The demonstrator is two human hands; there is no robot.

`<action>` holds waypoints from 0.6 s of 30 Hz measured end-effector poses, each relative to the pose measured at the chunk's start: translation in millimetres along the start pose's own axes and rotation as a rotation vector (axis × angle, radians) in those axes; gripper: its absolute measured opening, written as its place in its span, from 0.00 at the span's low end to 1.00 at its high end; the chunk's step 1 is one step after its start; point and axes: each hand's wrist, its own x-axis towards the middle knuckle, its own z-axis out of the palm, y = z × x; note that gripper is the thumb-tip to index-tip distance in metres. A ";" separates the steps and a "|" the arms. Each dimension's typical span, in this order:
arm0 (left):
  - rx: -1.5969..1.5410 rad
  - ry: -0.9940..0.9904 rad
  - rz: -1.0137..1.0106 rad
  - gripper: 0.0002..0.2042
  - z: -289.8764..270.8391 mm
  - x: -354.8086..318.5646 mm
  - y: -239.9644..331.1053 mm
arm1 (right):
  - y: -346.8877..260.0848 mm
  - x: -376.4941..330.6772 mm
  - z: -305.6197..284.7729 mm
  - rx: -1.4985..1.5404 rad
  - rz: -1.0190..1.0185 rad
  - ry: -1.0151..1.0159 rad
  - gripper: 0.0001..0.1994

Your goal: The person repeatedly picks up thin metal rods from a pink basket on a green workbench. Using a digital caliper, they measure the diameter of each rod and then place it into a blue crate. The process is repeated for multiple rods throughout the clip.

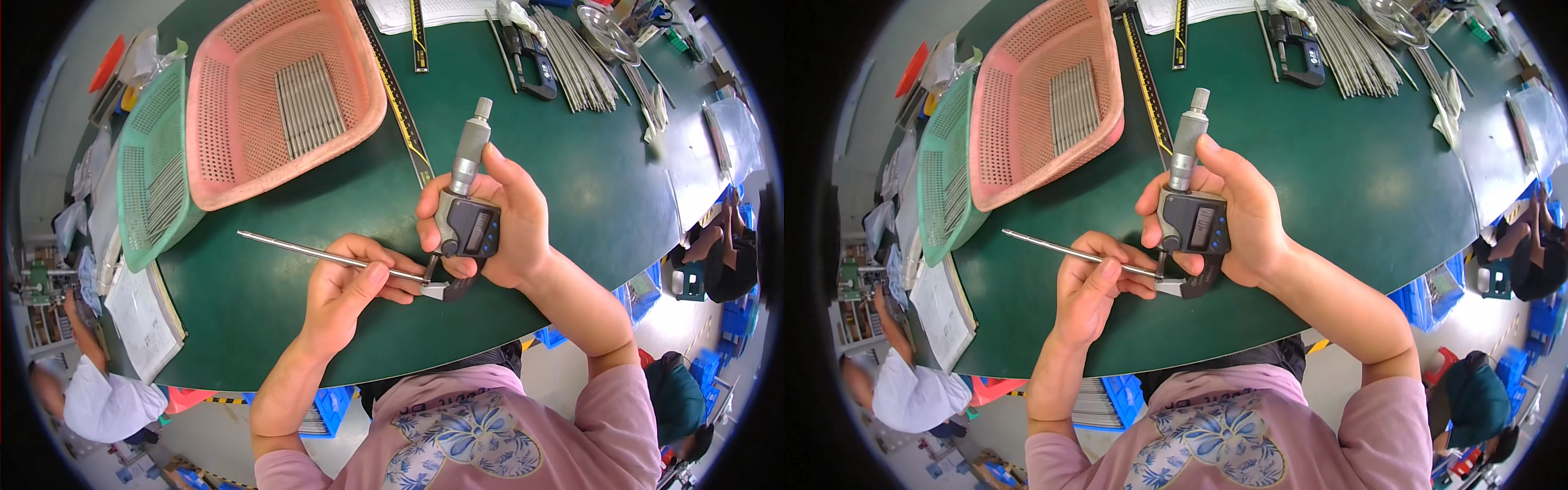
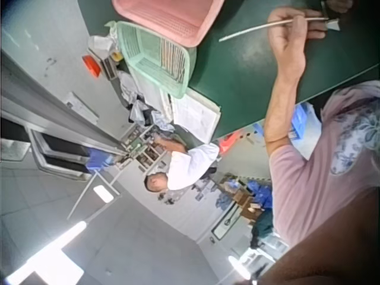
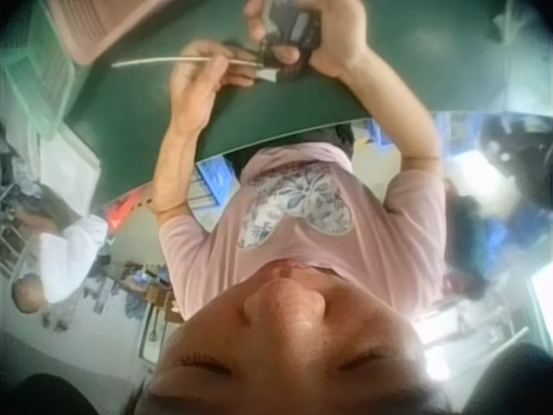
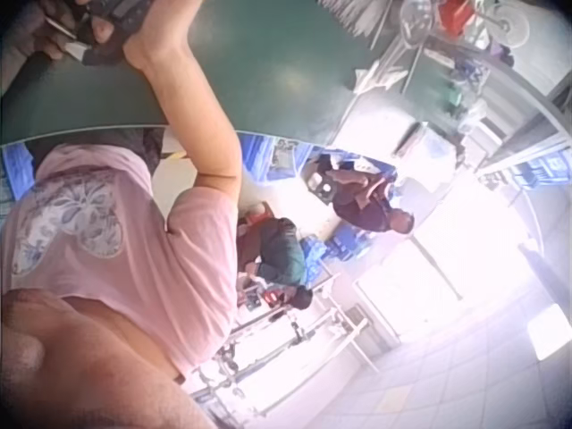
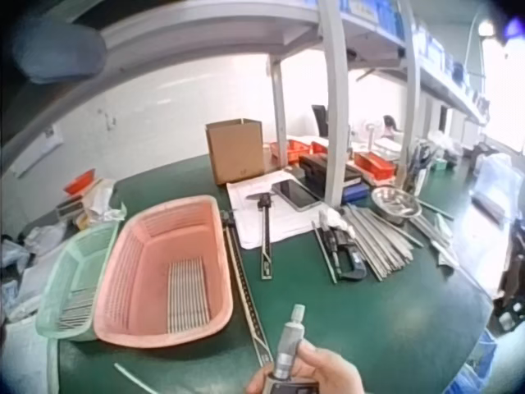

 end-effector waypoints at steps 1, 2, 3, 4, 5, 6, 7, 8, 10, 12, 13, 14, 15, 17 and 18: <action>0.000 -0.005 0.004 0.08 0.3 0.7 -0.2 | -0.4 -0.3 -0.2 -0.006 -0.003 0.005 0.33; 0.000 -0.011 0.008 0.08 0.7 1.3 -0.3 | -0.6 -0.6 -0.2 -0.014 -0.005 0.013 0.33; -0.020 -0.011 0.010 0.07 0.9 1.2 -0.2 | -0.6 -0.8 0.2 -0.021 -0.008 0.022 0.33; -0.042 -0.018 0.012 0.07 1.0 1.3 -0.3 | -1.2 -1.5 0.5 -0.030 -0.014 0.035 0.33; -0.063 -0.024 0.013 0.07 1.2 1.4 -0.3 | -1.5 -1.9 1.0 -0.045 -0.024 0.044 0.33; -0.068 -0.021 0.009 0.07 1.9 1.5 0.2 | -1.6 -1.9 1.8 -0.059 -0.034 0.053 0.32; -0.072 -0.017 0.005 0.07 2.7 0.8 1.4 | -1.7 -2.0 2.4 -0.074 -0.044 0.060 0.32; -0.076 -0.013 0.002 0.07 3.7 0.6 1.8 | -1.8 -2.2 2.1 -0.072 -0.036 0.047 0.32; -0.053 0.024 -0.018 0.07 5.8 -0.9 -0.4 | -1.0 -1.8 0.8 -0.065 -0.016 0.016 0.33; -0.032 0.051 -0.016 0.08 6.5 -0.1 -3.2 | -1.2 -1.9 0.7 -0.101 -0.038 0.003 0.33; -0.020 0.065 -0.007 0.09 6.3 0.0 -4.8 | 0.1 -1.8 1.0 -0.128 -0.052 -0.003 0.33; -0.007 0.080 0.002 0.09 6.1 0.1 -5.6 | 1.0 -1.7 1.5 -0.155 -0.065 -0.009 0.33; -0.006 0.071 0.010 0.09 5.9 0.9 -5.7 | 1.1 -1.2 1.8 -0.152 -0.055 0.010 0.33; -0.003 0.050 0.026 0.08 4.9 1.6 -5.2 | 1.3 -0.1 2.3 -0.146 -0.035 0.048 0.35; -0.023 0.062 0.007 0.08 5.6 0.0 -4.3 | 2.3 0.0 2.4 -0.122 -0.014 0.049 0.35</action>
